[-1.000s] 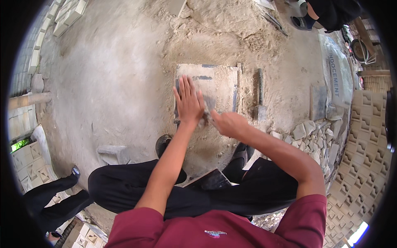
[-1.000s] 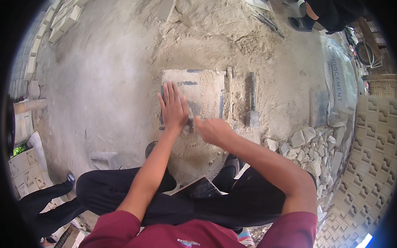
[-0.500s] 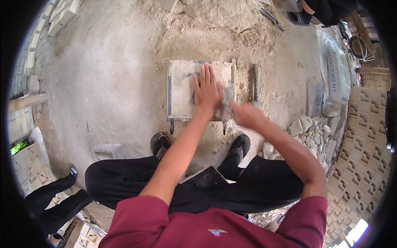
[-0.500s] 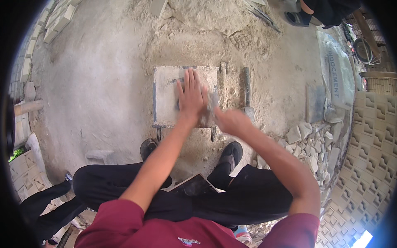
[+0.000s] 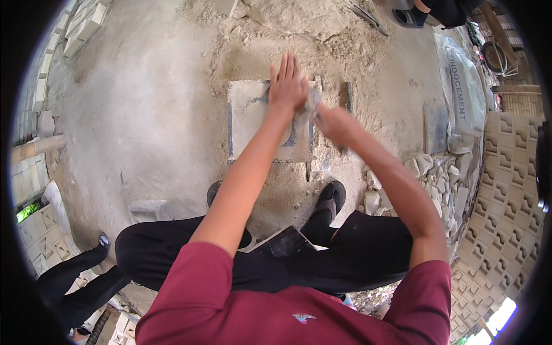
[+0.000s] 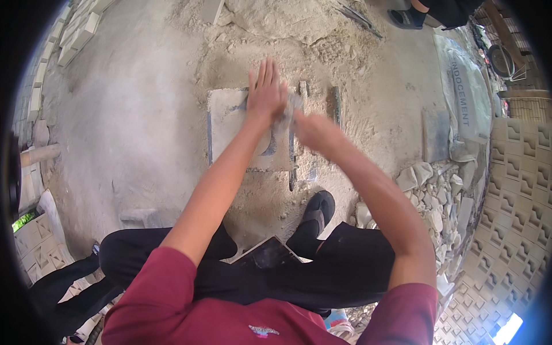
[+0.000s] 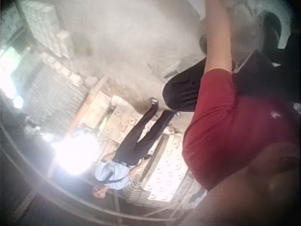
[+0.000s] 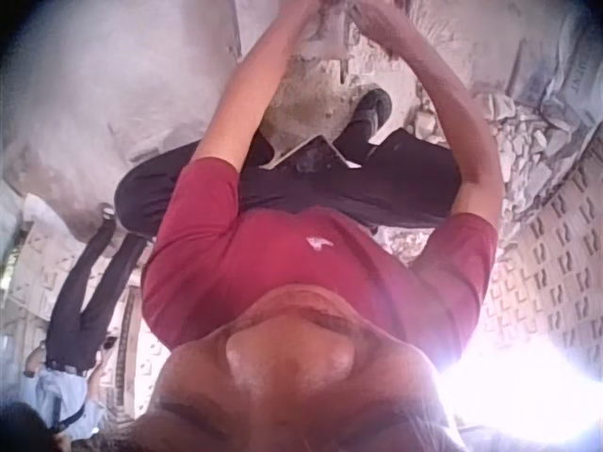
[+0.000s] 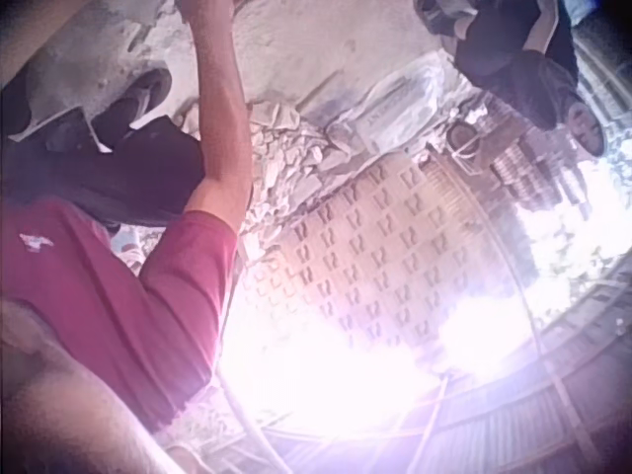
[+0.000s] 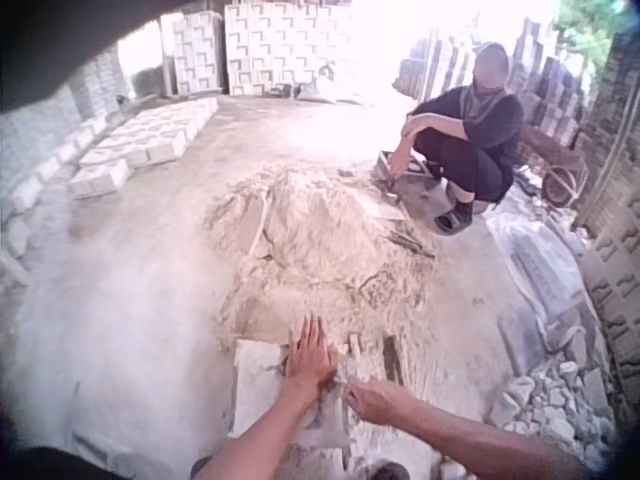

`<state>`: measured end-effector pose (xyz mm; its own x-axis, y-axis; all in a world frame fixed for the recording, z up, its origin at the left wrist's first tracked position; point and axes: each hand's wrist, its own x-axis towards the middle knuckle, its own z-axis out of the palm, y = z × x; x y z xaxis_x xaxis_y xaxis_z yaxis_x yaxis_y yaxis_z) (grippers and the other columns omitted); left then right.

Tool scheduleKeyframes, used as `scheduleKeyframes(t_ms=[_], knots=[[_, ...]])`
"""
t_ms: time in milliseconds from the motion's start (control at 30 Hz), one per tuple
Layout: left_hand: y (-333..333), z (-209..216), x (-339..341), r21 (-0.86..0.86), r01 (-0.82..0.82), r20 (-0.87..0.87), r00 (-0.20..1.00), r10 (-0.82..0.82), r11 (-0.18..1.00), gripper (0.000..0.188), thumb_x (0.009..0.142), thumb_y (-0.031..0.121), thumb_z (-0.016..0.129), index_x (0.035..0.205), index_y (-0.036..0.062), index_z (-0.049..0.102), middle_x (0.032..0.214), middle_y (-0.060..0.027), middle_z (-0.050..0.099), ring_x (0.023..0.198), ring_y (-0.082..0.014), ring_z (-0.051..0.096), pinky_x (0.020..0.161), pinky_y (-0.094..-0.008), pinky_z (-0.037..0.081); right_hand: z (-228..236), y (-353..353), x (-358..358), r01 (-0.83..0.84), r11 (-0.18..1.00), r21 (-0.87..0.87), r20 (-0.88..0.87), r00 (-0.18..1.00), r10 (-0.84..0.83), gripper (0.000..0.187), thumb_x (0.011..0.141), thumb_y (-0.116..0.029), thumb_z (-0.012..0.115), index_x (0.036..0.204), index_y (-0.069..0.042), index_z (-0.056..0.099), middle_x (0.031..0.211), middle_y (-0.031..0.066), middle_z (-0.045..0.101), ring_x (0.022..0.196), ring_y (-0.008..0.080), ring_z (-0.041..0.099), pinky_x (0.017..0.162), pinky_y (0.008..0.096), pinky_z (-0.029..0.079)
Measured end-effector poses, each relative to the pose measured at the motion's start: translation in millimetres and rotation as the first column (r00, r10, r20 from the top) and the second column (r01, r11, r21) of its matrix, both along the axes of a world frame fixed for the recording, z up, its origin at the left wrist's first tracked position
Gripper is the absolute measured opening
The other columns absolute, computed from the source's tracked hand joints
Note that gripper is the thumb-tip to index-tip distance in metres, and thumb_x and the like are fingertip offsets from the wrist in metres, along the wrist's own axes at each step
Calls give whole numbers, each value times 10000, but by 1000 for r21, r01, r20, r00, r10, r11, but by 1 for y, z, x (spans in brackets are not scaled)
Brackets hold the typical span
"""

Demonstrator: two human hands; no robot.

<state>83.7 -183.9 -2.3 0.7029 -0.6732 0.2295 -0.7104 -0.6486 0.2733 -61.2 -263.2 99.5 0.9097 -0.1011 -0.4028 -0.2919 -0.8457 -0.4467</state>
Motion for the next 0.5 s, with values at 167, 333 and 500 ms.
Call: scheduleKeyframes(t_ms=[167,333,500], knots=[[78,-3,-114,5,1,-107,994,0,1000,646,989,357,315,1513,-12,234,1610,-143,173,1500,-258,123,1195,-535,61,-10,52,-96,-13,994,113,-232,972,39,311,979,-303,451,1056,-3,474,746,269,654,716,460,654,658,558,505],[76,13,-54,-47,-31,-28,999,30,998,678,977,371,313,1521,-18,204,1611,-155,164,1502,-264,115,1199,-534,45,20,49,-34,-121,993,1,-136,984,119,353,989,-314,458,1064,30,479,773,264,665,742,436,668,650,523,529],[64,4,40,-37,-79,43,996,80,996,677,979,377,305,1520,-18,212,1609,-160,166,1499,-270,125,1205,-519,32,-6,48,42,-137,986,-100,81,986,145,368,995,-328,470,1069,31,504,808,249,680,765,407,681,679,498,548]])
